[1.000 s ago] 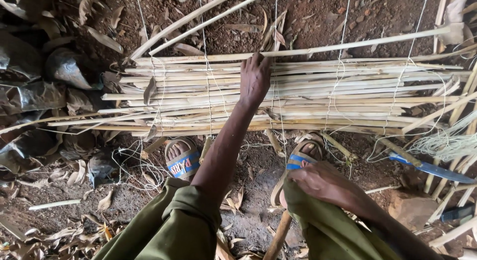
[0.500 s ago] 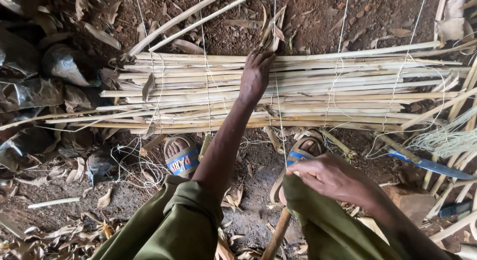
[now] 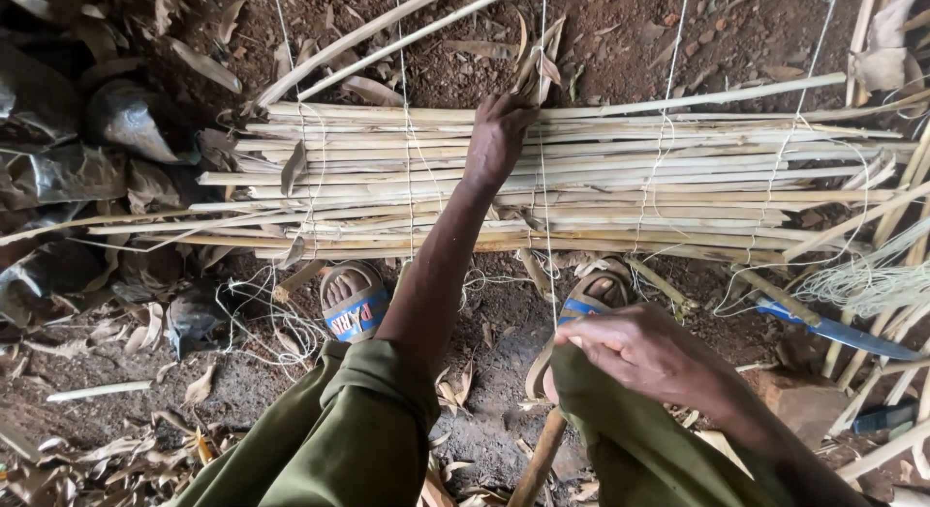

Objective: Weaving thin wooden sticks together with string to create a mat or screen on the ground.

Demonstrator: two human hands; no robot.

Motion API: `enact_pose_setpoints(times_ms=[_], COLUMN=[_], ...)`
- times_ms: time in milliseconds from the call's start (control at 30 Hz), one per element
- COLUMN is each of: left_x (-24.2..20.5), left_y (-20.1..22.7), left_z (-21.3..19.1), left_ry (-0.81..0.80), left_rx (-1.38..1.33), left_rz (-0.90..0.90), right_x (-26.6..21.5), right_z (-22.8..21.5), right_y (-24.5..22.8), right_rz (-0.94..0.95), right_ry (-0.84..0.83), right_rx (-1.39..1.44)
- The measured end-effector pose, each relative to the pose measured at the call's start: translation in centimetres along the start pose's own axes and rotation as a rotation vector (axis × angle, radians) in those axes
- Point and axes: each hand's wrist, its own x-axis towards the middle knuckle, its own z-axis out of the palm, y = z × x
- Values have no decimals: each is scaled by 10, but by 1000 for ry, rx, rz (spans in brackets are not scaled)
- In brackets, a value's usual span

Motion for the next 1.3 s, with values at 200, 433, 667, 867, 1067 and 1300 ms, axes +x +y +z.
enact_pose_setpoints(times_ms=[200,433,667,867,1067,1300], left_x=[8,15,-18,-17,-9,-10], left_y=[20,24,-45,-36,-27,-35], left_z=[-31,-10,60,60,51,56], left_ry=[-158,43,83,75,42,22], left_rx=[-13,28,15,38,43,40], left_rz=[85,39,-214,-270,-312,-359], right_x=[14,86,124,119,174,125], right_z=[-50,-107,-109,-124,-113,-125], right_y=[-19,-31,124,28,62,93], right_rz=[-322,-350,463,378,223,37], right_ry=[324,477,235,451,303,737], right_rx=[-163,-289,-775,-864,-344,505])
